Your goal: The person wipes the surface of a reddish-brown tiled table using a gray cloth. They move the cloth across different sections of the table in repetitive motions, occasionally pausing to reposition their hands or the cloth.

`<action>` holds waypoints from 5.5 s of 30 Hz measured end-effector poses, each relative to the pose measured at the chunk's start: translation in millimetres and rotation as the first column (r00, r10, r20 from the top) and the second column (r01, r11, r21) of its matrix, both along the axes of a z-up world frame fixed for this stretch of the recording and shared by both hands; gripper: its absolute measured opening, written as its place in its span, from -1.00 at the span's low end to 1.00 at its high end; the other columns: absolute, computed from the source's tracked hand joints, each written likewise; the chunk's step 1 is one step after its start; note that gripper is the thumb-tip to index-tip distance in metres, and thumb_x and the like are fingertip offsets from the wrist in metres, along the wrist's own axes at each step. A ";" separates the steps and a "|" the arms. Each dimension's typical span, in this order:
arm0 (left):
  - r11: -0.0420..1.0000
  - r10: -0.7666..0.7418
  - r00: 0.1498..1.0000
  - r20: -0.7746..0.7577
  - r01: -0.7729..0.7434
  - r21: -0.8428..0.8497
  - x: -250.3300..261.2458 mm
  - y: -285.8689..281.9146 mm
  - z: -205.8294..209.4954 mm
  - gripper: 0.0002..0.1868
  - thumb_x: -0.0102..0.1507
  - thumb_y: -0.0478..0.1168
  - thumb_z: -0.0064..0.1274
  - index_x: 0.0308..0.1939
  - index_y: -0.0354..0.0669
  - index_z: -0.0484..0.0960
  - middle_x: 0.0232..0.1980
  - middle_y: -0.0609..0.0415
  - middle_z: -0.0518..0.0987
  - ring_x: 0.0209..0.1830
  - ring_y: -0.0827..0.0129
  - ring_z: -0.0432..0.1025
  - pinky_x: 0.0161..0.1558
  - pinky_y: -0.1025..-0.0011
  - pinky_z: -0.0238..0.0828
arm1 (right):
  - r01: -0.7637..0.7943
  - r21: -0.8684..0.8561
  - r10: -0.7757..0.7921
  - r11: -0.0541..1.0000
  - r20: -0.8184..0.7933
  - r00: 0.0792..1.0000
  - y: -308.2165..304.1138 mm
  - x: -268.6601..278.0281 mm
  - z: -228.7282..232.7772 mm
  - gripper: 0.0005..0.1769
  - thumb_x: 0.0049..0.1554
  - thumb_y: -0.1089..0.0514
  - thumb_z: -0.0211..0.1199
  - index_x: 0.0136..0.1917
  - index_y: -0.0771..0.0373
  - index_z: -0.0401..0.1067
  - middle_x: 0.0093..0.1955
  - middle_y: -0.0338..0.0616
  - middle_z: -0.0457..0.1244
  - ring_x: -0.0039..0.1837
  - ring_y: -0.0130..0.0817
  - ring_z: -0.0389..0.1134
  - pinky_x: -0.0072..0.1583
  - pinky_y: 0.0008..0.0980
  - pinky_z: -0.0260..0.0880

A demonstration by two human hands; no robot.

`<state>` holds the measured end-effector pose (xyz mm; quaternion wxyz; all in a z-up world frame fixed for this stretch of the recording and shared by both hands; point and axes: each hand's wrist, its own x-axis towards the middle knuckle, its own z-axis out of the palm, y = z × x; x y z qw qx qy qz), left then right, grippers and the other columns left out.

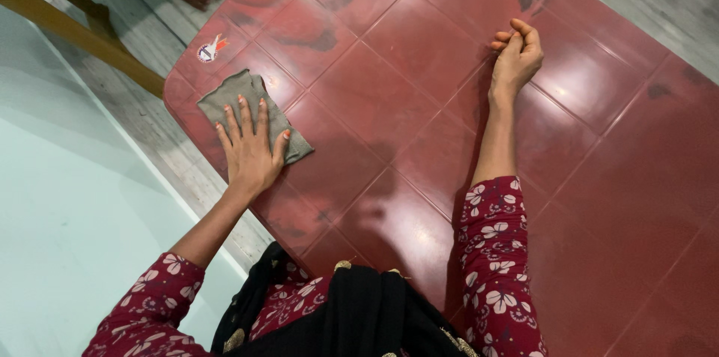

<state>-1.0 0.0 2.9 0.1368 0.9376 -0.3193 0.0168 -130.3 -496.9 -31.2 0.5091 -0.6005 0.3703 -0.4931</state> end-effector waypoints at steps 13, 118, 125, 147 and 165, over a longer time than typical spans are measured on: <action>1.000 0.004 1.000 0.002 -0.004 -0.020 -1.3 -1.0 3.2 -0.17 0.41 0.25 -0.28 0.62 -0.18 0.10 0.67 -0.36 -0.15 0.65 -0.36 -0.35 0.50 -0.33 -0.52 | -0.008 -0.027 0.008 1.000 0.002 1.000 1.1 -0.1 1.1 -0.69 0.30 0.33 -0.02 0.11 0.29 0.55 -0.19 -0.21 0.44 -0.22 -0.56 0.45 -0.15 -0.54 0.49; 0.987 -0.111 0.991 0.080 0.119 -0.112 -6.5 -1.7 1.2 -0.27 0.40 0.18 -0.11 0.58 -0.03 0.24 0.65 -0.28 0.00 0.64 -0.31 -0.17 0.52 -0.29 -0.35 | -0.283 -0.277 -0.139 0.918 -0.895 0.425 59.1 -54.1 29.8 -0.18 0.37 -0.41 -0.31 0.70 0.06 -0.05 0.74 0.18 -0.30 0.72 0.21 -0.43 0.60 0.21 -0.55; 0.960 -0.189 0.977 0.102 0.205 -0.188 -12.6 14.6 2.7 -0.30 0.36 0.15 -0.02 0.55 0.03 0.30 0.66 -0.19 0.05 0.64 -0.25 -0.12 0.51 -0.28 -0.28 | -0.274 -0.253 -0.129 0.928 -0.907 0.401 65.7 -60.3 33.1 -0.17 0.35 -0.41 -0.34 0.69 0.06 -0.06 0.73 0.16 -0.31 0.72 0.13 -0.44 0.60 0.19 -0.56; 0.435 -0.798 0.585 -0.146 0.390 -0.812 -127.8 -66.1 33.3 -0.37 0.47 -0.09 -0.03 0.59 -0.15 0.22 0.70 -0.23 0.04 0.72 -0.07 0.00 0.62 0.04 -0.01 | -0.465 -0.491 0.099 0.737 -0.602 0.792 235.8 -104.8 28.0 -0.53 0.43 0.10 -0.02 0.55 0.19 0.28 0.66 0.17 0.04 0.72 0.15 -0.05 0.66 0.10 -0.13; 0.421 0.033 0.906 -0.423 -0.396 -0.816 -33.6 115.3 -37.2 -0.14 0.43 -0.13 0.04 0.65 -0.20 -0.14 0.69 -0.26 -0.07 0.71 -0.04 -0.14 0.60 0.07 -0.22 | -0.452 -0.398 0.084 0.799 -0.669 0.738 99.7 -225.0 24.6 -0.26 0.46 -0.19 -0.03 0.66 0.32 -0.07 0.68 0.19 -0.16 0.66 -0.06 -0.16 0.58 -0.07 -0.19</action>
